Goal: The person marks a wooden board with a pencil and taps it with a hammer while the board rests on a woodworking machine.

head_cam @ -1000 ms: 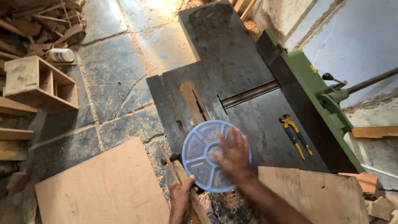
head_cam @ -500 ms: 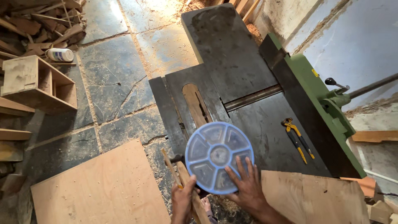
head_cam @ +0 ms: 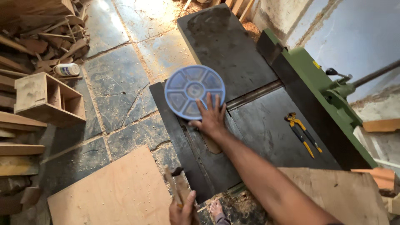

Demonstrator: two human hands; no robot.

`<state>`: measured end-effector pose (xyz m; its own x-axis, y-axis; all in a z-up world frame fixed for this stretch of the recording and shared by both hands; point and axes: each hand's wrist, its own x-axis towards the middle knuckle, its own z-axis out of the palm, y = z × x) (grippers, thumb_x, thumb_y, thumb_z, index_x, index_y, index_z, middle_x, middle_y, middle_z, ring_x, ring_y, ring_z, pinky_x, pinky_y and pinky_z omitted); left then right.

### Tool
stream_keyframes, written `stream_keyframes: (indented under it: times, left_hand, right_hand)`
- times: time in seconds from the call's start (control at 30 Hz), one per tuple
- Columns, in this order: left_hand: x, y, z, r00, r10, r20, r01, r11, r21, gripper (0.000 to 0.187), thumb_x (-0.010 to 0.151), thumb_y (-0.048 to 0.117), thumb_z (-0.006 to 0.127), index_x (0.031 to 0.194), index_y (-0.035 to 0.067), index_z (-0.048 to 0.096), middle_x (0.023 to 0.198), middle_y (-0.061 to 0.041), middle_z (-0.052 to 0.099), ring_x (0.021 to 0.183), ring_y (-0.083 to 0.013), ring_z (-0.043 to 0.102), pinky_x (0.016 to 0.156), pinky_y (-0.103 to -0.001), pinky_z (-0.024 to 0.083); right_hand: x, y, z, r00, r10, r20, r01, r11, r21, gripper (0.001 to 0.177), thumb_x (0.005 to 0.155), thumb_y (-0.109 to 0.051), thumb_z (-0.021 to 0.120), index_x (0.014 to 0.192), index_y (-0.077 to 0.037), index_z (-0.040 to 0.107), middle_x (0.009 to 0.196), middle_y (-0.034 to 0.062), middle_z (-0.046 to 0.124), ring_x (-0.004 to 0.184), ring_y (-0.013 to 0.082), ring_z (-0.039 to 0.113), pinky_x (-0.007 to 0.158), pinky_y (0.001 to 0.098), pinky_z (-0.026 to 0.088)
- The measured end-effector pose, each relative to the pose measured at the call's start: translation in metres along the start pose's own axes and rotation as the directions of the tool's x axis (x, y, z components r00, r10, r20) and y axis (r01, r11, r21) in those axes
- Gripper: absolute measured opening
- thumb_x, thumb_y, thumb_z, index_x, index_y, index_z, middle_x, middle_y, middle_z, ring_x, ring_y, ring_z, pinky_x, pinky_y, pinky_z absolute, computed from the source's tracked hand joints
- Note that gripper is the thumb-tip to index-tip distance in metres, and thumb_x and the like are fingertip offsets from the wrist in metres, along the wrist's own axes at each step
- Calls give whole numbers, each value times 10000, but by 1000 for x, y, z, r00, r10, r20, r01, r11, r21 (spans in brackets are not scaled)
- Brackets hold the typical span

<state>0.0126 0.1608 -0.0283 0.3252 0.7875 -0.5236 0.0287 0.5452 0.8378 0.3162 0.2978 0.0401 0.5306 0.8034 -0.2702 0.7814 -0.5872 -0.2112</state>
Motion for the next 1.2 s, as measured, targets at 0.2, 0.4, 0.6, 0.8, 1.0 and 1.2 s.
stream_keyframes:
  times: [0.2,0.4,0.6,0.8,1.0,1.2]
  left_hand:
    - [-4,43,29,982,-186,35,152,884,442,347,845,323,777,1002,20,716,692,-112,716,562,-175,681,526,-341,546]
    - [53,91,72,943,38,330,-205,850,486,329,845,295,787,1025,37,690,780,-33,689,683,-133,622,597,-302,515]
    - [59,138,131,921,-134,365,-50,890,454,210,910,223,720,987,28,706,704,8,583,574,-99,467,480,-307,382]
    - [60,137,146,936,-174,306,-92,717,691,408,962,369,666,857,-26,678,611,-21,520,524,-172,469,462,-395,357]
    - [115,65,119,716,503,483,-559,-1,829,388,1010,409,725,903,36,696,845,-218,647,755,-407,629,665,-506,494]
    - [100,62,131,722,593,358,-531,143,835,333,1101,399,677,1068,67,685,1003,-223,696,869,-455,658,726,-545,500]
  right_hand:
    - [-79,54,11,836,-181,-518,293,945,143,737,900,-477,735,1491,-105,498,1570,271,379,1456,461,331,1172,617,268]
    - [-345,165,41,857,-174,-484,261,958,118,363,883,-181,679,1214,-40,633,1382,187,578,1302,393,524,1061,546,403]
    - [-526,275,61,858,148,-492,-138,989,56,261,913,-250,630,1088,-70,701,1265,125,670,1218,341,616,1046,492,472]
    - [-611,356,93,700,568,-432,-511,822,253,364,980,-351,595,1202,-87,712,1320,131,665,1231,344,619,1062,462,490]
    - [-637,385,87,606,709,-361,-490,690,533,536,959,-441,582,1332,-60,629,1458,140,542,1246,322,581,874,435,535]
    - [-655,399,78,598,694,-401,-601,719,348,530,935,-362,663,1349,-33,637,1451,156,551,1290,352,544,961,453,490]
